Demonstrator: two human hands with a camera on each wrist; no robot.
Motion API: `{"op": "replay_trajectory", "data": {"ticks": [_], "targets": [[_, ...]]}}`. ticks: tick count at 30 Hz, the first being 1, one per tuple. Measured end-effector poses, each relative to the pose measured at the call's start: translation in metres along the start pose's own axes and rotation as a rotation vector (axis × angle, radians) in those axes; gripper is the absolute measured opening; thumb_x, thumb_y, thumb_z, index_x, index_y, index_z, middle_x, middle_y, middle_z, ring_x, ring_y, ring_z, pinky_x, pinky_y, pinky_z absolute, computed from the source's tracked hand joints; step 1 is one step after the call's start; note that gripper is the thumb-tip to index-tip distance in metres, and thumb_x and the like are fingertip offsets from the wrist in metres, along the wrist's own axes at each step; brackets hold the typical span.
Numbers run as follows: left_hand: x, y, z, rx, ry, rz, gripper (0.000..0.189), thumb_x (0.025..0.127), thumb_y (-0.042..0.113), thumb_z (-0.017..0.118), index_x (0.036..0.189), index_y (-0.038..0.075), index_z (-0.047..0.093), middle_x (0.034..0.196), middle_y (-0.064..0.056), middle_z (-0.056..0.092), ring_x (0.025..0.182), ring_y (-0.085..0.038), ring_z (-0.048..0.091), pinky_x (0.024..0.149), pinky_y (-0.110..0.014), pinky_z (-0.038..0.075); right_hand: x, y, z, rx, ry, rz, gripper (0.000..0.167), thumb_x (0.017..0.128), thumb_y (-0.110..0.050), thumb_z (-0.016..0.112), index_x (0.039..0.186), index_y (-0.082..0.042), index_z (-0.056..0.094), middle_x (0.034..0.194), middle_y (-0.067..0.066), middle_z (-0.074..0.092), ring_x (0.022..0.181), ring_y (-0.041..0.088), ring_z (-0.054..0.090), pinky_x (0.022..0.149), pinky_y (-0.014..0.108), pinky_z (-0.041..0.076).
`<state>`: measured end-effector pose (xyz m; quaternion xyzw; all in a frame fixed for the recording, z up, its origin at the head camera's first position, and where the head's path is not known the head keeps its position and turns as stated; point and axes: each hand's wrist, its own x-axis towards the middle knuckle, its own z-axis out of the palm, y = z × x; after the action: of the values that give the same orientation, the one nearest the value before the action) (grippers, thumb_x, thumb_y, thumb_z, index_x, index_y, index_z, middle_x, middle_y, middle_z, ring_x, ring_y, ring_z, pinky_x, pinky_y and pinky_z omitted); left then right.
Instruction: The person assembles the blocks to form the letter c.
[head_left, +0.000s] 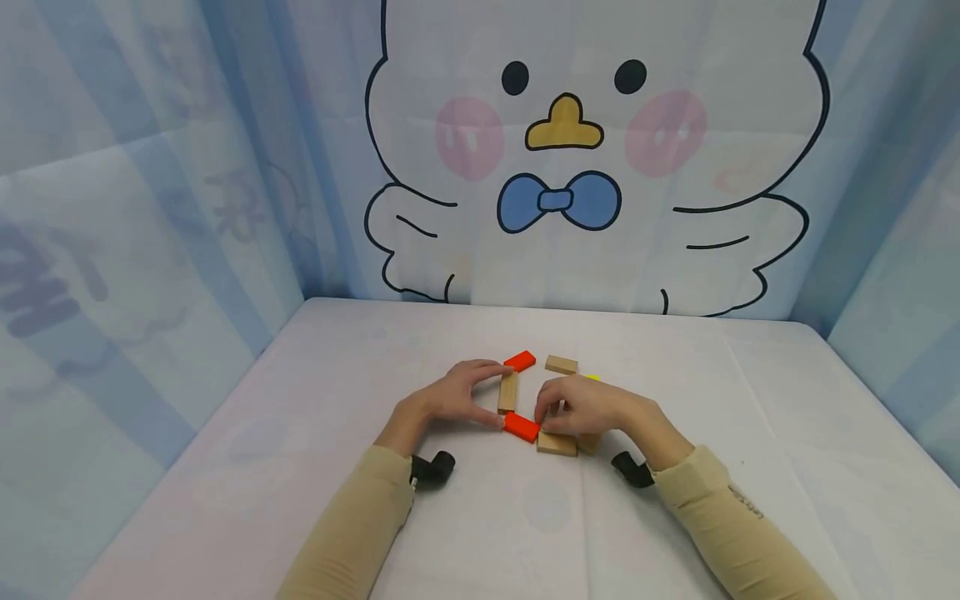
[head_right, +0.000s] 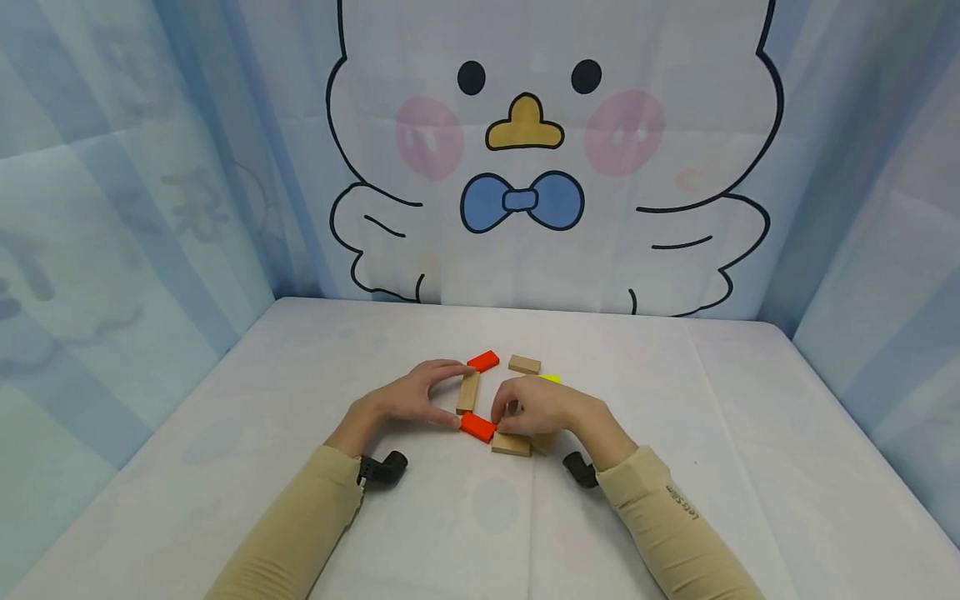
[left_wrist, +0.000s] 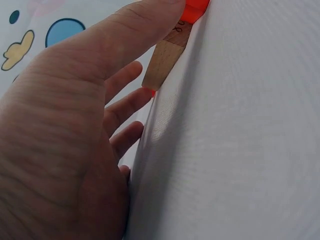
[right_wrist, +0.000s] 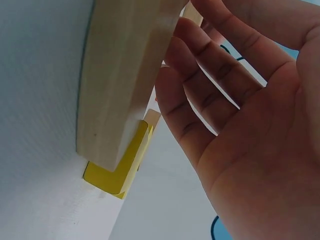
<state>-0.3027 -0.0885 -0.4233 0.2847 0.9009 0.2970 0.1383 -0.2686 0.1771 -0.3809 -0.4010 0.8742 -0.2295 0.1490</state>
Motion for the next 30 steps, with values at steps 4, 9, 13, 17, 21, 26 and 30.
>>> {"op": "replay_trajectory", "data": {"ticks": [4,9,13,17,21,26,30], "targets": [[-0.0005,0.0007,-0.0007,0.005,-0.003,-0.003,0.079,0.082,0.046,0.08,0.152,0.03,0.048,0.159,-0.005,0.035,0.145,-0.028,0.026,0.115,-0.056,0.027,-0.0001,-0.0012,0.0004,0.001,-0.005,0.001,0.01,0.095,-0.01,0.067,0.097,-0.017,0.075,0.097,-0.008,0.064,0.089,0.013,0.058,0.08,0.032,0.052],[-0.0006,0.0016,-0.0015,0.01,-0.006,0.001,0.077,0.082,0.045,0.079,0.152,0.03,0.048,0.158,-0.005,0.035,0.145,-0.028,0.027,0.115,-0.056,0.027,0.0002,-0.0018,0.001,0.0,-0.008,0.001,0.01,0.095,-0.011,0.067,0.098,-0.017,0.075,0.098,-0.008,0.064,0.089,0.013,0.057,0.082,0.032,0.052],[-0.0006,0.0016,-0.0019,0.005,-0.004,0.004,0.077,0.082,0.044,0.08,0.151,0.029,0.048,0.158,-0.006,0.035,0.145,-0.029,0.027,0.115,-0.057,0.027,-0.0003,-0.0027,0.0009,0.001,-0.015,0.017,0.009,0.096,-0.012,0.068,0.099,-0.018,0.075,0.099,-0.009,0.064,0.09,0.012,0.057,0.082,0.032,0.052],[-0.0002,0.0013,-0.0019,0.001,-0.004,0.002,0.077,0.082,0.045,0.08,0.151,0.029,0.048,0.159,-0.006,0.035,0.145,-0.029,0.027,0.115,-0.058,0.027,-0.0006,-0.0036,0.0012,-0.001,-0.018,0.029,0.009,0.096,-0.013,0.068,0.099,-0.019,0.075,0.1,-0.009,0.064,0.09,0.012,0.057,0.083,0.032,0.052],[0.0006,0.0007,-0.0014,0.0,-0.006,-0.002,0.078,0.082,0.045,0.08,0.151,0.03,0.048,0.159,-0.005,0.035,0.146,-0.028,0.026,0.115,-0.058,0.027,-0.001,-0.0036,0.0017,-0.006,-0.017,0.036,0.01,0.097,-0.014,0.067,0.1,-0.02,0.075,0.1,-0.01,0.064,0.091,0.012,0.057,0.083,0.032,0.052],[0.0005,0.0,-0.0013,-0.001,-0.007,0.006,0.078,0.082,0.045,0.08,0.151,0.029,0.048,0.159,-0.006,0.034,0.146,-0.028,0.026,0.116,-0.057,0.026,-0.0041,-0.0037,-0.0023,-0.004,-0.01,0.062,0.009,0.096,-0.015,0.067,0.099,-0.019,0.074,0.098,-0.011,0.064,0.092,0.014,0.057,0.083,0.033,0.051],[-0.0009,0.001,-0.0017,-0.009,-0.003,0.0,0.078,0.082,0.045,0.08,0.152,0.028,0.048,0.159,-0.007,0.034,0.145,-0.029,0.026,0.115,-0.058,0.027,-0.0072,-0.0041,-0.007,-0.004,-0.008,0.093,0.008,0.095,-0.016,0.068,0.099,-0.018,0.074,0.096,-0.01,0.063,0.091,0.013,0.057,0.08,0.032,0.051]]}}
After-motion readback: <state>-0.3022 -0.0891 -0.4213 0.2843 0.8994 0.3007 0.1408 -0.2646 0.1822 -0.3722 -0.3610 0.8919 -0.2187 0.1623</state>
